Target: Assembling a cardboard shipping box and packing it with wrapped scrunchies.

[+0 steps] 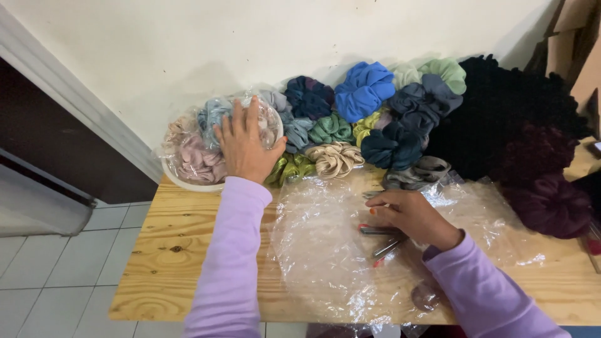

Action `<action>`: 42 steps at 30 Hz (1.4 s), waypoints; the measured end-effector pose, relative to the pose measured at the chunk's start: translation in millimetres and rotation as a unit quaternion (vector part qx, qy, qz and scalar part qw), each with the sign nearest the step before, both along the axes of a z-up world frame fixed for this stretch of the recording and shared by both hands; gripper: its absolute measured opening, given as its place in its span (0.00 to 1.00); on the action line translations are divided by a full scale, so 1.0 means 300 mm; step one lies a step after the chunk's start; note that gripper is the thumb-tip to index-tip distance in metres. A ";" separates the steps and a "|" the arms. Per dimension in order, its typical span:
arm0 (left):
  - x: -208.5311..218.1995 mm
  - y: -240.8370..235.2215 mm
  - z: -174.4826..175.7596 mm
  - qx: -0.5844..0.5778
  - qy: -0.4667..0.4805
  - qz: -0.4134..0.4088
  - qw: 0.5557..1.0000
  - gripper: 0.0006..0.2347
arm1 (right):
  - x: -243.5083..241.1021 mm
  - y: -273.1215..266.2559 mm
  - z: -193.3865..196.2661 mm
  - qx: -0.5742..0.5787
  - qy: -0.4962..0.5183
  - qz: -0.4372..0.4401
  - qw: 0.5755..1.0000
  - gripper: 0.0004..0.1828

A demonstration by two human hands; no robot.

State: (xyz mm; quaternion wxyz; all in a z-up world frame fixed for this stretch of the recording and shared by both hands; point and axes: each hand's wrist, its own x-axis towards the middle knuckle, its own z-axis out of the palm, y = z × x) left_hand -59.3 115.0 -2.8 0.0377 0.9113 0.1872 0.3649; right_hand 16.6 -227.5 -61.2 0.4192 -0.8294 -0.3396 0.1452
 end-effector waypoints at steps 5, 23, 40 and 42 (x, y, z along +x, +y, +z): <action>0.000 -0.006 -0.002 0.018 -0.021 -0.006 1.000 0.43 | 0.002 -0.001 -0.002 0.005 -0.001 0.003 1.000 0.11; -0.038 -0.313 -0.284 0.114 -0.104 -0.225 0.962 0.18 | 0.018 -0.007 -0.047 0.040 -0.033 0.042 0.998 0.11; -0.011 -0.236 -0.482 -0.125 0.013 -0.297 0.947 0.08 | -0.006 -0.012 -0.007 0.009 -0.104 0.091 0.990 0.14; -0.004 -0.228 -0.495 -0.137 0.036 -0.277 0.950 0.08 | -0.001 -0.016 -0.016 0.050 -0.099 0.090 0.990 0.11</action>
